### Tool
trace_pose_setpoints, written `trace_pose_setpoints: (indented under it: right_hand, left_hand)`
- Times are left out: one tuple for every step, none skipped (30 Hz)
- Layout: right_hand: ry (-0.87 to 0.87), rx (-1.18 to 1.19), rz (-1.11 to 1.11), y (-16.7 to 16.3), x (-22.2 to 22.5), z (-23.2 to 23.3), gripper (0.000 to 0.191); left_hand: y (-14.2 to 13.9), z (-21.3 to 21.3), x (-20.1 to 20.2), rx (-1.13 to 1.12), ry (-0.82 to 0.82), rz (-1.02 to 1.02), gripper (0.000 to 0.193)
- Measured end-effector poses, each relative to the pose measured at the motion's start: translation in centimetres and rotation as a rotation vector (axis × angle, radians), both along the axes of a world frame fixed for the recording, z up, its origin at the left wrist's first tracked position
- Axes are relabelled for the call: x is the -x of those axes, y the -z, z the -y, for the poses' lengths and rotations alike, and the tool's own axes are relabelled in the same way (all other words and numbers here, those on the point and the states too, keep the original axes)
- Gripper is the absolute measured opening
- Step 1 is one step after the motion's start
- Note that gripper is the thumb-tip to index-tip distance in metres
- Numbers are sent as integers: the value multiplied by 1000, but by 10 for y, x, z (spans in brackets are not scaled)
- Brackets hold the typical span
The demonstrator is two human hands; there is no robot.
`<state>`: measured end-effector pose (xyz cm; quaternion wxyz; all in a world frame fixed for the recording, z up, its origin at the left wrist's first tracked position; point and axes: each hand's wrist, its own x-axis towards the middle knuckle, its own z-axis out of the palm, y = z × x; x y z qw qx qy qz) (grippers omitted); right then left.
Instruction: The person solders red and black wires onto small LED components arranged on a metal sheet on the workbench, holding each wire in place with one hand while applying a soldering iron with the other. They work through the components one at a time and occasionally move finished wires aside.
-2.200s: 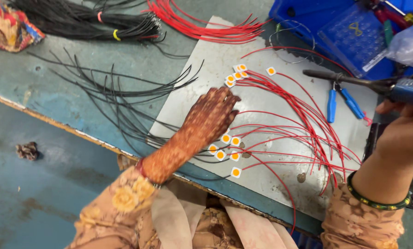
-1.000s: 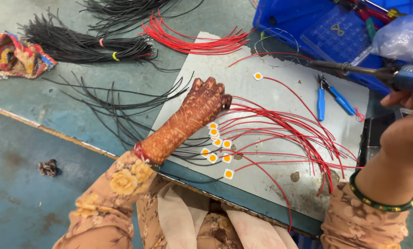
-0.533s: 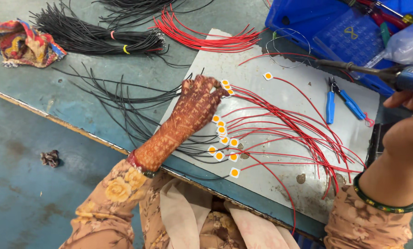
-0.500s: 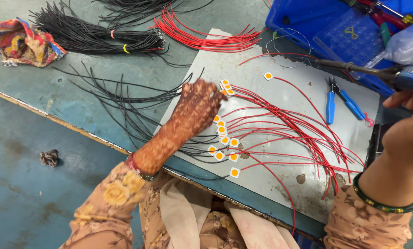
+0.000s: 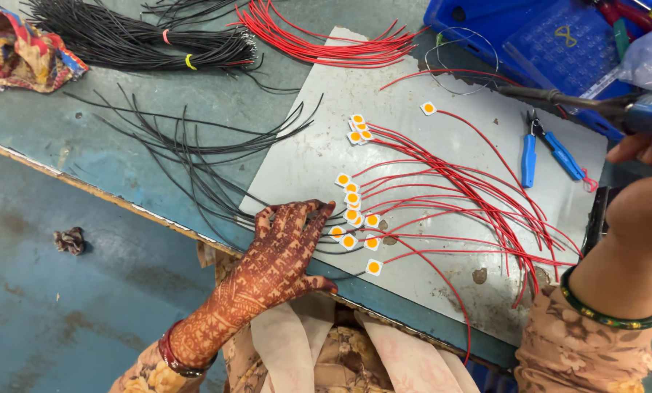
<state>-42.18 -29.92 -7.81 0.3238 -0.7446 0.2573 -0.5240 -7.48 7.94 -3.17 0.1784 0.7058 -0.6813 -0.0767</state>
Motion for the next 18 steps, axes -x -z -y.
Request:
trace_pose_setpoints:
  right_hand:
    - [-5,3,2,1,0,2,51]
    - [-7,6,1,3,1,3,51]
    - [-6,8,2,5,1,5,51]
    - [-6,10,-3,8,2,7,51]
    - [-4,12,-6,10,5,8,51]
    - [-3,13,-8,12,6,9,51]
    - [-4,14,-9,14,7,10,51]
    - [-2,12,-10,15,9,10,52]
    - [0,12,-8,17,9,11,52]
    - [0,13,-9,18,10,11,52]
    - [1,16,-10,19,11,12,52]
    - [1,17,-9,20,12,12,52]
    - [3,19,-11,21,13,13,52]
    - [2,19,-12,22,14,14,52]
    - [2,18,-14,23,14,15,52]
    - [1,15,-13,24,16,16,52]
    - [1,10,-14,26,16,16,52]
    - [1,10,-13,27,17,17,52]
  left_hand:
    - [1,-1,0,10,-15,5,111]
    - [1,-3,-1,-28,-21,11,108]
    - [2,-4,0,-67,-26,16,104]
    - [2,-5,0,-105,-30,21,101]
    - [3,-7,1,-124,-11,17,100]
    - [3,-8,4,-143,8,12,99]
    - [3,-9,6,-164,27,8,98]
    - [2,-11,8,-160,31,0,94]
    - [1,-12,9,-157,37,-7,91]
    - [0,-13,10,-154,43,-16,88]
    - [0,-14,11,-146,43,-8,87]
    - [-1,-15,11,-138,43,1,86]
    - [-1,-17,12,-129,41,8,85]
    - [-2,-18,11,-112,36,3,88]
    - [-2,-20,11,-95,31,-2,91]
    - [-2,-22,10,-80,26,-7,94]
    - [-2,-23,9,-91,23,43,93]
    - [-2,-25,8,-103,21,95,92]
